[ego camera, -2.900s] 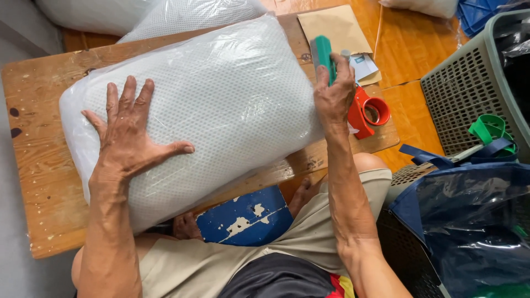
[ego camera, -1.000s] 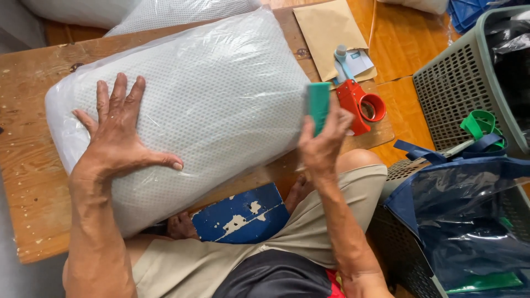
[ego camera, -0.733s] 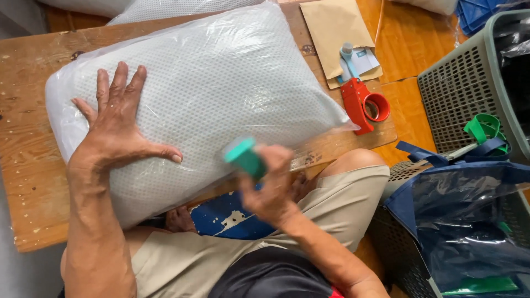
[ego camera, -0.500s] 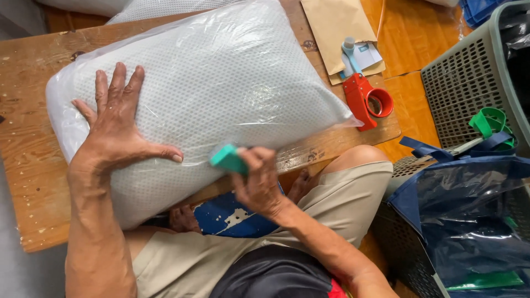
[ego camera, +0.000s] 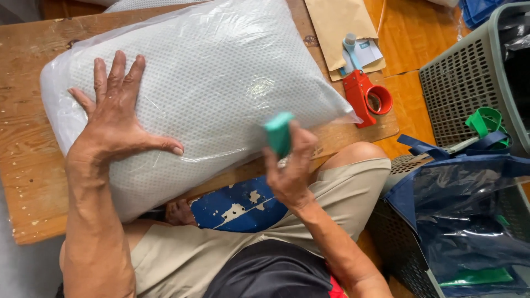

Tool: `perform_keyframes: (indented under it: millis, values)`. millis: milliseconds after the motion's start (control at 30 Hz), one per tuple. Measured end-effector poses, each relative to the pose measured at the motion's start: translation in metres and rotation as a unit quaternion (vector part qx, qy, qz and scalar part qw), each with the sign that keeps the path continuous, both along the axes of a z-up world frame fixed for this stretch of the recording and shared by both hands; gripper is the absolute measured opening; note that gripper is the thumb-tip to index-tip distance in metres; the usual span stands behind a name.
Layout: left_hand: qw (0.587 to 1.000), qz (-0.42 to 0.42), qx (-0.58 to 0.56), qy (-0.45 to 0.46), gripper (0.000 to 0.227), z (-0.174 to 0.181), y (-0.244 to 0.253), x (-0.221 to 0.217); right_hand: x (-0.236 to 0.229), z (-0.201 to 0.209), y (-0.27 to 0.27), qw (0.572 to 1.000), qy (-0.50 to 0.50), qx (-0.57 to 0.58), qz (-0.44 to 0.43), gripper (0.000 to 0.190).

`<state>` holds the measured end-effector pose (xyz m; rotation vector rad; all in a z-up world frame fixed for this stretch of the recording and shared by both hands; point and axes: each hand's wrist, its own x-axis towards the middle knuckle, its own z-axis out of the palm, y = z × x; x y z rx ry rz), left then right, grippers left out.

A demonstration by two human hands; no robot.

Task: Cleaning the surface of a plastic-wrapped pillow using a small handheld tool.

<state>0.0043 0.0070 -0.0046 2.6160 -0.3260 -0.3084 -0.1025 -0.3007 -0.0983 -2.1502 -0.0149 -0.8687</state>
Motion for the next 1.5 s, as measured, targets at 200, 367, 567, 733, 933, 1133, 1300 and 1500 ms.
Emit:
perform_keyframes:
  millis: [200,367,567,733,933,1133,1300,1500]
  values:
    - [1.0,0.012,-0.009,-0.001,0.158,0.006,-0.001,-0.002,0.049,0.011,-0.033,0.969,-0.025,-0.246,0.007,0.088]
    - [1.0,0.001,-0.005,-0.002,0.159,0.001,-0.003,-0.002,0.064,-0.019,-0.121,0.967,0.145,-0.139,-0.158,0.061]
    - [0.999,-0.013,-0.01,-0.029,0.159,-0.001,-0.001,-0.004,0.056,0.04,-0.139,0.93,0.348,-0.104,-0.051,0.069]
    - [0.999,-0.012,-0.016,-0.025,0.159,-0.004,0.001,-0.004,0.095,0.08,-0.135,0.96,0.256,-0.078,0.086,0.075]
    - [0.999,-0.016,0.005,-0.043,0.163,-0.016,0.002,0.0,0.208,0.065,-0.123,0.931,0.293,0.019,0.218,0.055]
    - [0.997,-0.034,0.017,-0.06,0.165,-0.03,0.009,0.003,0.322,0.032,-0.102,0.92,0.312,0.082,0.221,0.05]
    - [0.999,-0.013,0.02,-0.047,0.167,-0.023,0.009,0.01,0.37,0.0,-0.096,0.885,0.291,0.239,0.274,0.045]
    - [0.999,-0.014,0.027,0.008,0.166,-0.015,0.005,0.009,0.291,0.023,-0.13,0.796,0.294,0.405,0.339,0.041]
